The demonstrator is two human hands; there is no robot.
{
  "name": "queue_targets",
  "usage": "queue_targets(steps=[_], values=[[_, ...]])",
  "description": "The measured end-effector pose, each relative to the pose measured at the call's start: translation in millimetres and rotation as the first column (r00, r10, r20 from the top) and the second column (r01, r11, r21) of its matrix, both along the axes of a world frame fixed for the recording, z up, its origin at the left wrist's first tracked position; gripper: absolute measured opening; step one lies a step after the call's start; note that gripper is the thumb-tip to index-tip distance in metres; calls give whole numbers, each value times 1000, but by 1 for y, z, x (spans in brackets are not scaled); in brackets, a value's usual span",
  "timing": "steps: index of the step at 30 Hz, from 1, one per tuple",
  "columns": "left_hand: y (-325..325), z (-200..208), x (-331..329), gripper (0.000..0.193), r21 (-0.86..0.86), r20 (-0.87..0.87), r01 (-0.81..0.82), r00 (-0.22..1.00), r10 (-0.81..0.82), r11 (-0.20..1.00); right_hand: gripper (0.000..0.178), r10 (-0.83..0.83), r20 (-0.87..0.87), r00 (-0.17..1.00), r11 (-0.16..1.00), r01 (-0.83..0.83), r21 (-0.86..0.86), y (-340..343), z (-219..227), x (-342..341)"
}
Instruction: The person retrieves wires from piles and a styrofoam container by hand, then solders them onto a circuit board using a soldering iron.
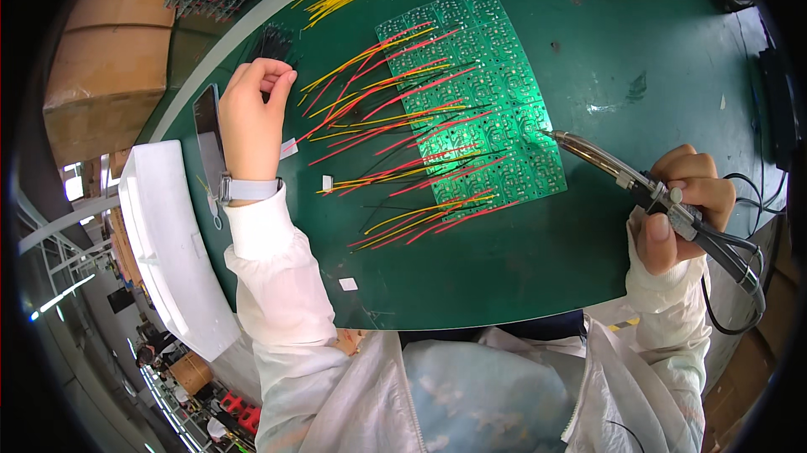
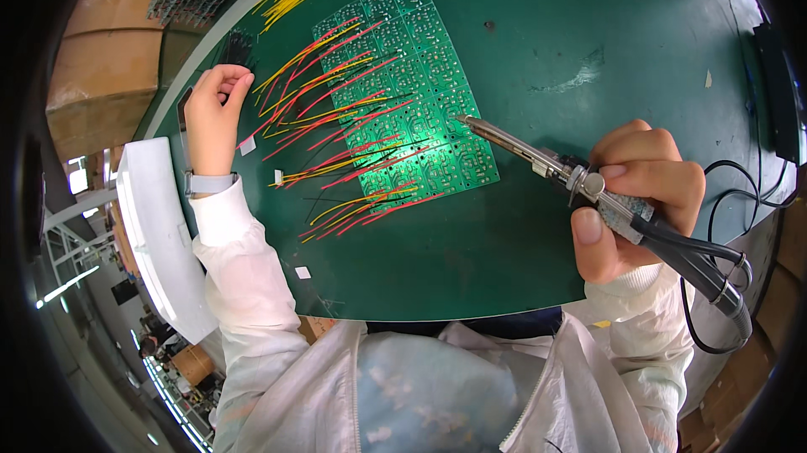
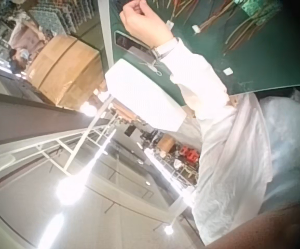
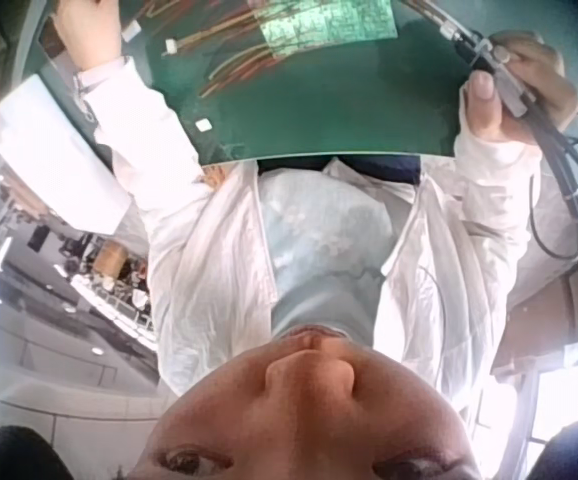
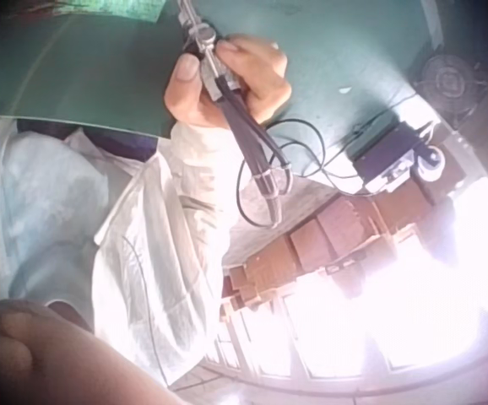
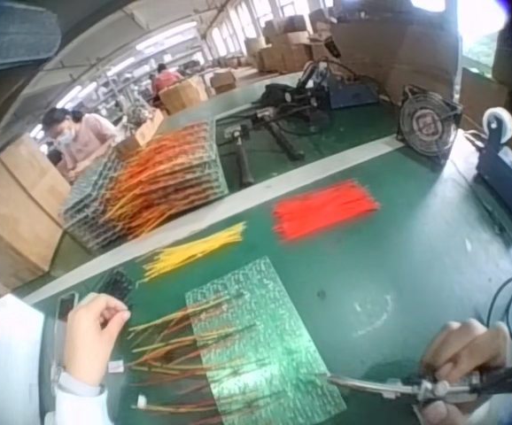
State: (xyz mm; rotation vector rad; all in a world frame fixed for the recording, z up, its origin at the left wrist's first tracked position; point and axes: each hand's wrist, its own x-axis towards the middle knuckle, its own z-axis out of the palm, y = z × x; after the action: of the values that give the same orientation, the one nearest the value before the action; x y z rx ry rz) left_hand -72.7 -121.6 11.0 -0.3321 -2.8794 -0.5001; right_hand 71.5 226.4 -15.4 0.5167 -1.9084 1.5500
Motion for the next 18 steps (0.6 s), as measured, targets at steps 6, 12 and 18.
queue_targets(steps=[6,12,18], values=[[6,-4,-7,7,-26,-28,14,999,-15,1000,33,16,-5,1000,1000,-16,-1,3,-2,-2],[10,7,-4,7,-64,-108,68,991,-75,996,33,19,14,1000,1000,-19,13,0,-1,0],[11,25,11,7,-23,-101,88,991,-90,996,33,33,-6,999,999,-33,-1,-3,2,0]])
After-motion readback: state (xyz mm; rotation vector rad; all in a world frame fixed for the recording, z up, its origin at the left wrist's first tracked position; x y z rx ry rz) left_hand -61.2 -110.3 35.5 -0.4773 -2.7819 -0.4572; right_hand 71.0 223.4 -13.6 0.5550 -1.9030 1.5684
